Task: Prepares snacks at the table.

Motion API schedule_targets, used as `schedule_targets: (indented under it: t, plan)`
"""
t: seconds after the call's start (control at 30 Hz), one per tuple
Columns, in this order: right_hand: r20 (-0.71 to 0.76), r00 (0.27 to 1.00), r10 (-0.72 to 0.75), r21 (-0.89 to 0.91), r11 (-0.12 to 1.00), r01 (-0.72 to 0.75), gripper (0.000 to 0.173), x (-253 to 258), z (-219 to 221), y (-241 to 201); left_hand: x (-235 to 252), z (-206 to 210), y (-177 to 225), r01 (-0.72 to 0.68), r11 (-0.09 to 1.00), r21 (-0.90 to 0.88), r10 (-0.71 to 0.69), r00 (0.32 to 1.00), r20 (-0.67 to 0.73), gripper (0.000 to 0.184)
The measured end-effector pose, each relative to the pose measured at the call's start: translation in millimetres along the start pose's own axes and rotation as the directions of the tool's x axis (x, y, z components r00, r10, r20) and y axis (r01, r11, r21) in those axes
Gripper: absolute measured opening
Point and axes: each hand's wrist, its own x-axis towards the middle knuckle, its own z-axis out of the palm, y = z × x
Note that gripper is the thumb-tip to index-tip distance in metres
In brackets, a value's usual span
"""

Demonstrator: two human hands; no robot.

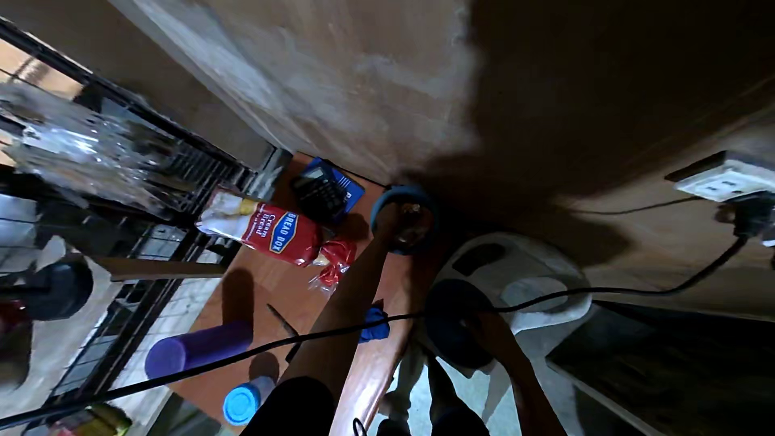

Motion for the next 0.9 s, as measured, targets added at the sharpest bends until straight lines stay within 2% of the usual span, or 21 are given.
schedule_targets:
  t: [0.2,0.37,0.5,0.63,0.8,0.9]
  plan:
    - [-0.104,0.993,-0.051,0.109,0.992,0.063,0.032,12,-1,-5,6,8,22,0.009,1.000,-0.010,-0.010,0.999,-0.053,0.035]
    - [-0.104,0.992,-0.072,0.065,0.995,0.079,0.032,19,-8,-6,12,17,27,0.028,0.994,-0.107,-0.037,0.996,-0.077,0.040]
    - [-0.113,0.988,-0.104,0.034,0.994,0.108,0.030,23,-9,-2,20,13,6,-0.046,0.994,-0.099,0.046,0.999,0.004,0.053]
    - [-0.076,0.995,-0.071,0.016,0.997,0.072,0.032,27,-17,-5,12,-5,-5,-0.146,0.988,-0.045,0.151,0.973,0.176,0.045]
    - [-0.110,0.989,-0.098,0.061,0.993,0.105,0.031,36,-17,-2,12,-8,-11,-0.079,0.977,-0.200,0.070,0.996,-0.054,0.044]
    - [-0.139,0.984,-0.114,0.071,0.990,0.124,0.031,37,-19,-5,14,-1,-3,-0.048,0.982,-0.185,0.027,0.993,-0.115,0.041]
